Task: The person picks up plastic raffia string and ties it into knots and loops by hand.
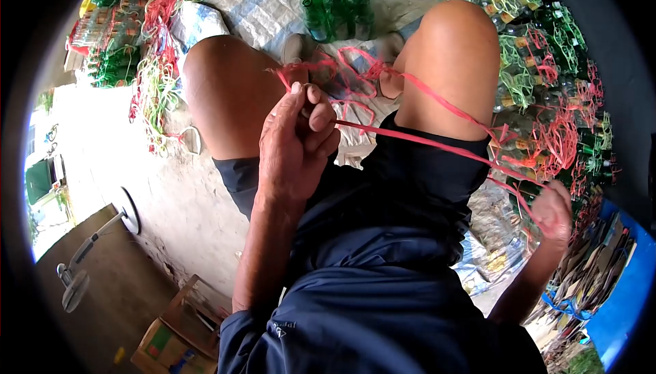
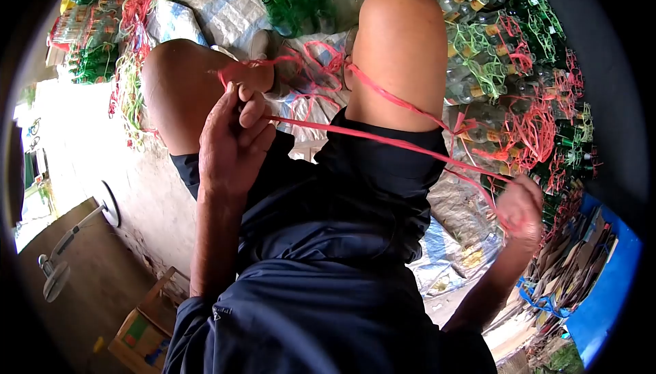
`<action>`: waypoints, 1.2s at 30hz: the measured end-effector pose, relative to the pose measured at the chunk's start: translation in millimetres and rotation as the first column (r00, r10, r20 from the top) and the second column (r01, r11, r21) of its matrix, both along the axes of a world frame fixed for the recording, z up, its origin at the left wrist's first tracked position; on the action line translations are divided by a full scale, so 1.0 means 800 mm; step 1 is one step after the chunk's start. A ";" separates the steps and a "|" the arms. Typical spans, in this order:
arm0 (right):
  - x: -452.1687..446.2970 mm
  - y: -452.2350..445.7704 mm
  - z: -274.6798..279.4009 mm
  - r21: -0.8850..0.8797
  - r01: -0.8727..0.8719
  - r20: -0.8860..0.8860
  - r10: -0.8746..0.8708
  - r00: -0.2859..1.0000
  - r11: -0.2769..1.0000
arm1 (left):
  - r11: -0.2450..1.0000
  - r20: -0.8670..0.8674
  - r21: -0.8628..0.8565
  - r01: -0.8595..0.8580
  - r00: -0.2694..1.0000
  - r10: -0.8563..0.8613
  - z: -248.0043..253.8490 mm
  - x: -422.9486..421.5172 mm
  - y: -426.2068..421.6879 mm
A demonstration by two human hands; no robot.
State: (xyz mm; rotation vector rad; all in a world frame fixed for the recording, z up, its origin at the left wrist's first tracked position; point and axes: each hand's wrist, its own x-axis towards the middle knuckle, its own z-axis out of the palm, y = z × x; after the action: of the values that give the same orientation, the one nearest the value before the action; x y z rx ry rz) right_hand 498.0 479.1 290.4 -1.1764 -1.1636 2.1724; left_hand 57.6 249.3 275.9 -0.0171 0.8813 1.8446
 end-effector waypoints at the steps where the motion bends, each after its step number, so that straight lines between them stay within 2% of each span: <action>1: 0.062 0.023 -0.027 -0.015 -0.006 -0.226 0.002 0.974 1.000 | 1.000 0.003 0.000 0.002 1.000 -0.002 -0.002 0.000 0.000; 2: 0.115 0.036 -0.054 -0.027 -0.013 -0.441 0.000 0.898 1.000 | 1.000 0.006 0.002 0.006 1.000 -0.006 -0.004 0.001 0.001; 5: 0.160 0.033 -0.063 -0.088 0.434 -0.356 -0.435 0.827 0.897 | 1.000 0.040 -0.029 0.007 0.999 -0.006 -0.006 0.006 0.003; 9: 0.114 0.006 -0.057 -0.142 0.261 -0.496 -0.297 0.816 0.955 | 0.993 0.006 -0.088 0.079 0.997 -0.079 0.000 0.028 0.005; 11: 0.017 -0.026 -0.022 -0.015 0.201 -0.422 -0.189 0.887 0.979 | 0.985 -0.042 -0.105 0.139 0.989 -0.144 0.009 0.048 0.010; 14: -0.104 -0.072 0.014 0.255 -0.027 -0.138 0.064 0.988 0.967 | 0.966 -0.088 -0.136 0.219 0.969 -0.232 0.025 0.078 0.014; 16: -0.181 -0.103 0.023 0.522 -0.237 0.039 0.255 0.966 0.819 | 0.946 -0.101 -0.173 0.274 0.951 -0.294 0.038 0.092 0.014; 17: -0.211 -0.114 0.025 0.599 -0.285 0.067 0.308 0.949 0.748 | 0.940 -0.102 -0.172 0.293 0.944 -0.313 0.039 0.097 0.014; 18: -0.233 -0.118 0.029 0.622 -0.413 0.158 0.410 0.898 0.665 | 0.938 -0.076 -0.104 0.331 0.938 -0.339 0.038 0.098 0.011; 21: -0.269 -0.130 0.001 0.740 -0.420 0.159 0.470 0.868 0.525 | 0.953 -0.225 -0.129 0.274 0.928 -0.297 0.025 0.109 0.006; 22: -0.269 -0.136 -0.002 0.629 -0.414 0.091 0.467 0.880 0.658 | 0.951 -0.167 -0.127 0.282 0.939 -0.301 0.027 0.105 0.004; 24: -0.256 -0.125 -0.002 0.630 -0.558 0.300 0.493 0.817 0.541 | 0.947 -0.048 -0.113 0.301 0.950 -0.307 0.031 0.094 0.000; 25: -0.250 -0.125 0.001 0.649 -0.534 0.293 0.470 0.832 0.542 | 0.947 -0.044 -0.129 0.295 0.952 -0.303 0.026 0.092 -0.002; 26: -0.246 -0.121 0.007 0.629 -0.499 0.205 0.491 0.847 0.596 | 0.956 -0.042 -0.146 0.256 0.964 -0.264 0.025 0.093 0.000; 28: -0.217 -0.100 0.017 0.517 -0.561 0.185 0.556 0.810 0.646 | 0.978 0.065 -0.108 0.180 0.983 -0.174 0.022 0.086 0.001; 30: -0.170 -0.078 0.008 0.395 -0.456 0.057 0.475 0.878 0.797 | 0.984 0.091 -0.097 0.146 0.986 -0.138 0.012 0.076 0.000; 32: -0.096 -0.051 -0.005 0.180 -0.213 -0.048 0.225 0.973 0.960 | 0.989 0.127 -0.100 0.110 0.987 -0.097 0.006 0.069 0.000; 33: -0.059 -0.037 -0.007 0.079 -0.058 -0.108 0.066 0.992 0.995 | 0.989 0.130 -0.113 0.091 0.989 -0.076 0.004 0.066 -0.001; 34: -0.030 -0.025 -0.006 -0.020 0.119 -0.198 -0.121 0.973 0.993 | 0.992 0.143 -0.095 0.079 0.988 -0.065 -0.002 0.063 -0.001; 36: 0.007 -0.004 0.000 -0.095 0.175 -0.520 -0.199 0.831 0.980 | 0.997 0.170 -0.062 0.055 0.984 -0.044 -0.016 0.057 -0.006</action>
State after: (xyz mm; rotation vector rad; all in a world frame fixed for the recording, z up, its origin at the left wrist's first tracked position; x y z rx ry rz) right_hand 503.9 476.1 290.2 -0.6021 -0.7289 2.1735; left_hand 103.0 244.6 262.7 -0.1888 0.8163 1.7394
